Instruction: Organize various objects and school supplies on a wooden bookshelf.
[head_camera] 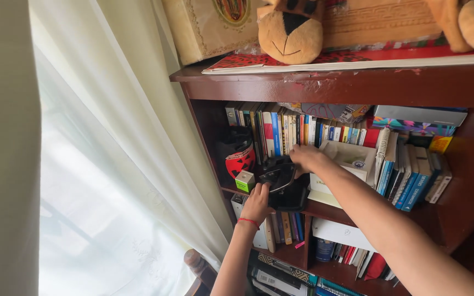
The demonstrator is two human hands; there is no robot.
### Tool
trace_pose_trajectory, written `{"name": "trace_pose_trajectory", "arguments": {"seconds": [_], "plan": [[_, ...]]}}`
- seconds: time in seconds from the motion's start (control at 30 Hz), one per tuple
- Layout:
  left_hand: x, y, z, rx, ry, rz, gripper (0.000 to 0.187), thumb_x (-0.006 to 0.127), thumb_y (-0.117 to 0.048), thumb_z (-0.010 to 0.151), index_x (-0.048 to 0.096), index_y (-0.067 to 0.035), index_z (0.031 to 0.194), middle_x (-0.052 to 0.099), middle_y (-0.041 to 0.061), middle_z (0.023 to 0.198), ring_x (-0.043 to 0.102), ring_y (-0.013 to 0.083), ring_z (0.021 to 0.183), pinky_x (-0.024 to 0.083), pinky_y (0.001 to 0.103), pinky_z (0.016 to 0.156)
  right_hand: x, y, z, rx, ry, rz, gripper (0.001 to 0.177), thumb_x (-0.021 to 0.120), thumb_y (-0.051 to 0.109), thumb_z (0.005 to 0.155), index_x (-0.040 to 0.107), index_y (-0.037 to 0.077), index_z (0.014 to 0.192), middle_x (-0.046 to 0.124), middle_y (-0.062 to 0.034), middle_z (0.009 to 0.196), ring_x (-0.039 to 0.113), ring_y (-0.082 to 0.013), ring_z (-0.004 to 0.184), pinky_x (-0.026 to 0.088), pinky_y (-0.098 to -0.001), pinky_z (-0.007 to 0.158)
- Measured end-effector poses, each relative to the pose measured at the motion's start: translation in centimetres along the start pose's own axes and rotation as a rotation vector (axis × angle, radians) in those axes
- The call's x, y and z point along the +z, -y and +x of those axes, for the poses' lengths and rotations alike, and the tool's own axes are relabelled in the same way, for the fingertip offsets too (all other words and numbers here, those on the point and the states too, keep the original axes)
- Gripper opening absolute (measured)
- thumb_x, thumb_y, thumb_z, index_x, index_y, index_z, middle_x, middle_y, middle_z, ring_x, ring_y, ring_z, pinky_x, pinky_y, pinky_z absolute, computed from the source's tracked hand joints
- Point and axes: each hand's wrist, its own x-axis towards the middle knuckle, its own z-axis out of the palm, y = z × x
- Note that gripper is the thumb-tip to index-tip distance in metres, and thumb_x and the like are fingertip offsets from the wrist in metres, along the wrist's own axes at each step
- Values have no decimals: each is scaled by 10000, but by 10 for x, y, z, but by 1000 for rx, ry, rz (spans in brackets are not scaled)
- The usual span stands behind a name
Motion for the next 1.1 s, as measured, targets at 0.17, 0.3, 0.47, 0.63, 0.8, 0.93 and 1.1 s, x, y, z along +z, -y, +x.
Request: {"name": "trace_pose_trajectory", "arguments": {"seconds": [0.17, 0.3, 0.47, 0.63, 0.8, 0.93, 1.1], "plan": [[-6, -4, 7, -42, 75, -3, 972, 941, -75, 584, 424, -88, 1407, 513, 162, 1243, 581, 407, 1197, 515, 449, 969, -27, -7, 0, 175, 43, 267, 612, 742, 533, 823, 723, 67, 1220, 603, -170, 1342, 624, -332, 1236, 528, -435, 1023], [7, 10, 19, -35, 67, -28, 968, 941, -81, 590, 420, -100, 1406, 511, 179, 1250, 583, 426, 1190, 515, 470, 963, -25, -47, -2, 195, -97, 399, 770, 808, 542, 737, 645, 55, 1311, 545, -194, 1361, 556, -342, 1271, 474, -441, 1054], [28, 25, 46, -53, 45, -86, 953, 890, -31, 653, 412, -157, 1467, 518, 205, 1282, 560, 457, 1216, 499, 501, 983, -66, -65, -61, 118, -476, 564, 988, 918, 506, 606, 576, 1, 1382, 545, -181, 1345, 551, -345, 1269, 444, -408, 1079], [37, 3, 65, -156, 26, 17, 972, 866, -68, 691, 364, -189, 1514, 512, 188, 1310, 544, 449, 1245, 508, 506, 979, -102, -46, -177, 110, -487, 610, 920, 905, 431, 621, 586, 7, 1373, 558, -144, 1343, 572, -319, 1253, 458, -393, 1065], [45, -39, 53, -78, -263, 272, 1018, 896, -139, 596, 382, -78, 1473, 495, 251, 1337, 531, 456, 1218, 472, 525, 964, -65, -40, -266, 168, -338, 558, 929, 913, 386, 629, 545, -11, 1385, 526, -134, 1385, 564, -303, 1252, 463, -379, 1049], [48, -107, 34, 393, -381, -54, 614, 829, -306, 837, 567, -71, 1340, 617, 173, 1272, 610, 373, 1166, 511, 465, 991, -31, -25, -301, 382, -41, 529, 939, 902, 321, 651, 480, 19, 1434, 476, -99, 1453, 573, -278, 1254, 503, -372, 1027], [111, -158, 38, 443, -103, -182, 673, 809, -441, 809, 606, -68, 1331, 667, 201, 1178, 687, 396, 966, 568, 462, 771, 6, -26, -325, 547, 22, 368, 899, 918, 273, 673, 490, 38, 1427, 493, -115, 1438, 544, -311, 1287, 492, -413, 1042]]}}
